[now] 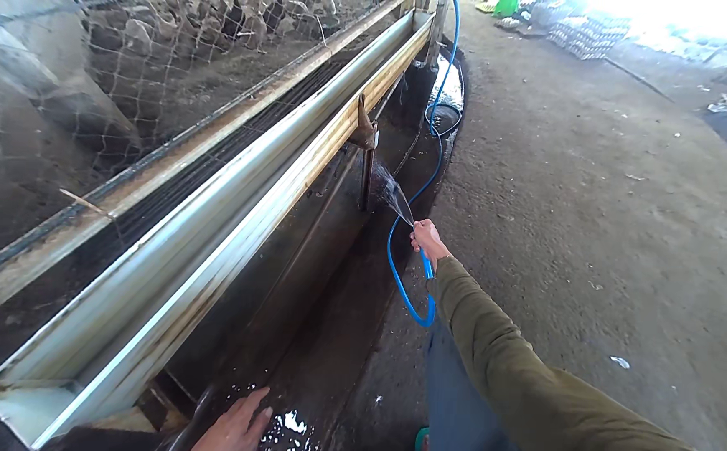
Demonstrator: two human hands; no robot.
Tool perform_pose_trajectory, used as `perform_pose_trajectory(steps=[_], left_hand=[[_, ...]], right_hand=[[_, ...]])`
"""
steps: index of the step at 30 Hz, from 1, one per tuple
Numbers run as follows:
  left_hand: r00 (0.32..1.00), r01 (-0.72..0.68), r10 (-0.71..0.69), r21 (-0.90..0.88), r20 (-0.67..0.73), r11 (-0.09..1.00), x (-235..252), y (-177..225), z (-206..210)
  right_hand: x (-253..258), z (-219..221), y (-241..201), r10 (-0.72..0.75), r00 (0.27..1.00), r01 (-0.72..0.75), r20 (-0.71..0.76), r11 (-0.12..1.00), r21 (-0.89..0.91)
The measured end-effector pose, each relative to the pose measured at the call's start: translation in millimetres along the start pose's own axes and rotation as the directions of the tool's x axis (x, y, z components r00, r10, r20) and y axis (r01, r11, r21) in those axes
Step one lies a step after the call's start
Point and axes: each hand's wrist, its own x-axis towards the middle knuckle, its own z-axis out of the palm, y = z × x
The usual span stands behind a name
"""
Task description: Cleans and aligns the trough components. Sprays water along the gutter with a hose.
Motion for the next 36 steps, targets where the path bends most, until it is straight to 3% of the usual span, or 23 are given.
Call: perform_pose_trajectory(steps=[16, 23, 36], left_hand=[[1.000, -0.005, 0.005, -0.006, 0.007, 1.000, -0.7, 1.6, -1.8], [1.000, -0.003, 0.003, -0.007, 0.011, 1.000, 0.2, 0.9, -2.0], [1.000, 0.004, -0.004, -0.005, 0.004, 1.000, -1.4, 0.2, -0.7]], right_hand=[[2.4, 3.2, 0.6, -0.023, 0.992, 0.018, -0.121, 0.999, -0.036], [2.1, 7.7, 2.5, -0.036, 0.999, 0.036, -0.019, 0.999, -0.009], [1.5, 5.1, -1.0, -0.056, 0.995, 0.059, -0.077, 0.998, 0.036]])
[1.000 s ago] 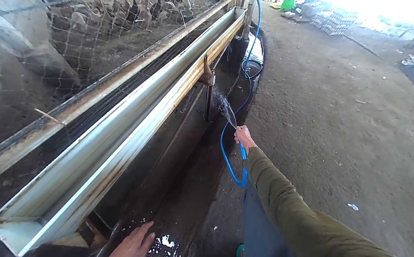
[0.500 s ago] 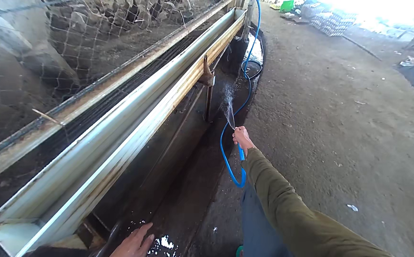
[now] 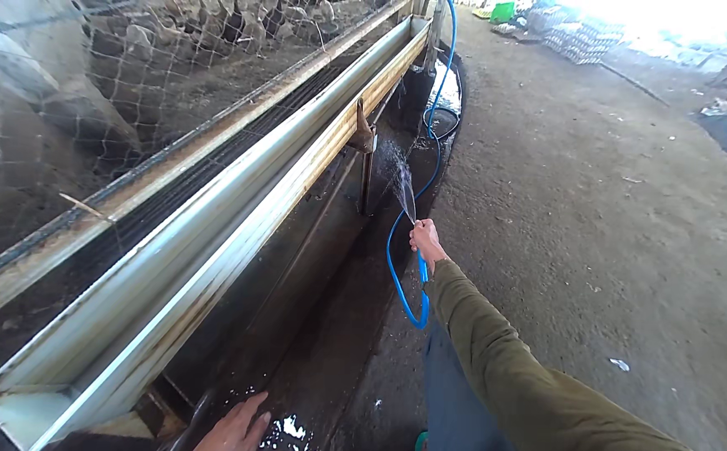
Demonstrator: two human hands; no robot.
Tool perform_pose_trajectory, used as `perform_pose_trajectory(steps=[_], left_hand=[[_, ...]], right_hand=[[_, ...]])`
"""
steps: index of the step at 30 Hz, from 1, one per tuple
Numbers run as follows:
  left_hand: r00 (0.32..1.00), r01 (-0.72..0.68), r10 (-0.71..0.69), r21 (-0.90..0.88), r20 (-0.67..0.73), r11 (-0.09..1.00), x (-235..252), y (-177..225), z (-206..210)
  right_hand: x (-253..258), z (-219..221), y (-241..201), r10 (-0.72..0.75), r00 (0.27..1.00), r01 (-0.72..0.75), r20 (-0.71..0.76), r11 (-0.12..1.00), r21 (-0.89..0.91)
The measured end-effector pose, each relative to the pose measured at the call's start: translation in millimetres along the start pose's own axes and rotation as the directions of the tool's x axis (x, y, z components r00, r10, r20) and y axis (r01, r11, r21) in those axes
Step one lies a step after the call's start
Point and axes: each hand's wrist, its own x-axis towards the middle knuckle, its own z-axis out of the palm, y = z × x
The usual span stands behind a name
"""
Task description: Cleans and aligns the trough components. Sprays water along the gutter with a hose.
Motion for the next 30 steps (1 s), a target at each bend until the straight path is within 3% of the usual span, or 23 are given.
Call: perform_pose_trajectory(steps=[30], left_hand=[[1.000, 0.001, -0.001, 0.005, 0.007, 1.000, 0.8, 3.1, -1.8]], right_hand=[[3.5, -4.7, 2.8, 0.060, 0.995, -0.058, -0.080, 0.998, 0.027]])
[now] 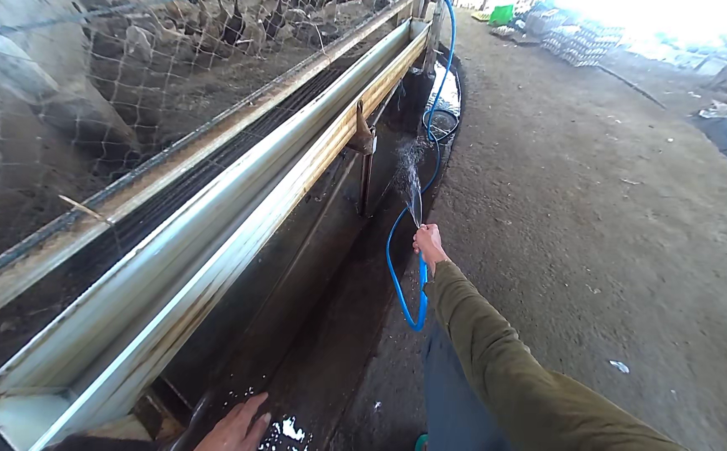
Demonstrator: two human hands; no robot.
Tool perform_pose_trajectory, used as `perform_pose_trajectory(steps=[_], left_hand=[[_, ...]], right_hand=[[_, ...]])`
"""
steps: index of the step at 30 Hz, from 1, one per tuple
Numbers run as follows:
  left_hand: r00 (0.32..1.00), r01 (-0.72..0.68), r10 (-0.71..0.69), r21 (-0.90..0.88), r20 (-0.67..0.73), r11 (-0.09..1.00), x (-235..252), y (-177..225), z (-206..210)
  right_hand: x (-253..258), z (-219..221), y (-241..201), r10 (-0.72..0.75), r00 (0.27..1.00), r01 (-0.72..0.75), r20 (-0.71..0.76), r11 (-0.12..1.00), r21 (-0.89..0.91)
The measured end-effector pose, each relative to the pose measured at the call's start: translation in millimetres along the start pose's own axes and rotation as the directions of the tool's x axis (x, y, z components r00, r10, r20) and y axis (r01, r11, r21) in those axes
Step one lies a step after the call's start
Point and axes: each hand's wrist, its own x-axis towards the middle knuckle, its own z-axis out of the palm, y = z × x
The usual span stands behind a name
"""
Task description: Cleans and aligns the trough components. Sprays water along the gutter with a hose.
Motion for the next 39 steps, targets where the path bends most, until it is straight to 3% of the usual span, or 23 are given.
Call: perform_pose_trajectory(steps=[6, 12, 30, 39], left_hand=[[1.000, 0.002, -0.002, 0.002, -0.005, 1.000, 0.7, -0.8, 0.5], [1.000, -0.006, 0.006, -0.003, -0.004, 1.000, 2.9, -5.2, 2.5], [1.000, -0.006, 0.006, -0.004, -0.006, 1.000, 1.2, -6.2, 2.6], [1.000, -0.006, 0.006, -0.004, -0.017, 1.000, -3.2, -3.5, 1.7]], right_hand=[[-5.6, 3.4, -1.0, 0.072, 0.994, -0.066, 0.083, 0.995, -0.069], [-10.0, 8.8, -1.2, 0.022, 0.978, -0.014, 0.207, 0.999, -0.039], [-5.3, 6.6, -0.4, -0.021, 0.999, 0.021, 0.035, 1.000, 0.003], [-9.0, 5.9, 0.2, 0.114, 0.984, -0.098, 0.137, 0.988, -0.115]])
